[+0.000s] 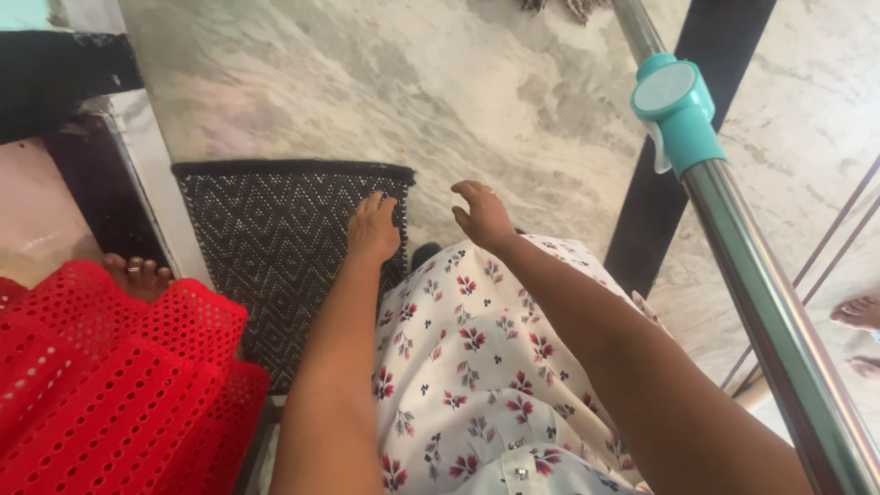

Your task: The person cleans a marble floor with a long-handled mop, picks up and moves a small rug by hand, and continues mopping the floor surface.

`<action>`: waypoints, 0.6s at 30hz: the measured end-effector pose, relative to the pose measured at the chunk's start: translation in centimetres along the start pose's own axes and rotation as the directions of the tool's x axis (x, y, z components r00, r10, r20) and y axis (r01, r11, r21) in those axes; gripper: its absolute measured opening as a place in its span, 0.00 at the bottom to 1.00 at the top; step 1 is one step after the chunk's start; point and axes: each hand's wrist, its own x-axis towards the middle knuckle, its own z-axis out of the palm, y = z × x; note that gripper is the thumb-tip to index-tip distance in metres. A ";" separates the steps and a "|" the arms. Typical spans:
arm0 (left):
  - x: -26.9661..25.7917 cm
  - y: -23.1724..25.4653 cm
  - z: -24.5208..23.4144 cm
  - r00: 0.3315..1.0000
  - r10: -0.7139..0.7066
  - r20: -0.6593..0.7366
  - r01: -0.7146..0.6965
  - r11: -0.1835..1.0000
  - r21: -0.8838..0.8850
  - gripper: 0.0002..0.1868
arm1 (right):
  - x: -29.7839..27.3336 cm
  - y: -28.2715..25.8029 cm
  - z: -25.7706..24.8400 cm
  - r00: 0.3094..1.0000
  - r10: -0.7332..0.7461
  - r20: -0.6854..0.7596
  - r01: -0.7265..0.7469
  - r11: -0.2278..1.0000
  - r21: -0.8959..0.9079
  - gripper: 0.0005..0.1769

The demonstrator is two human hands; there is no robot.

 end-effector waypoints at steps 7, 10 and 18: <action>2.5 0.2 0.6 0.999 0.041 0.009 -0.041 0.993 0.107 0.30 | 2.0 0.5 2.6 0.993 0.068 0.098 -0.062 0.996 -0.065 0.24; 4.3 0.0 1.5 0.999 0.024 0.027 -0.027 0.990 0.140 0.34 | 2.7 0.9 3.8 0.990 0.080 0.117 -0.072 0.995 -0.074 0.25; 8.4 -3.1 6.0 0.999 0.003 0.054 -0.017 0.963 0.270 0.36 | 3.5 1.3 4.4 0.983 0.117 0.145 -0.113 0.993 -0.030 0.23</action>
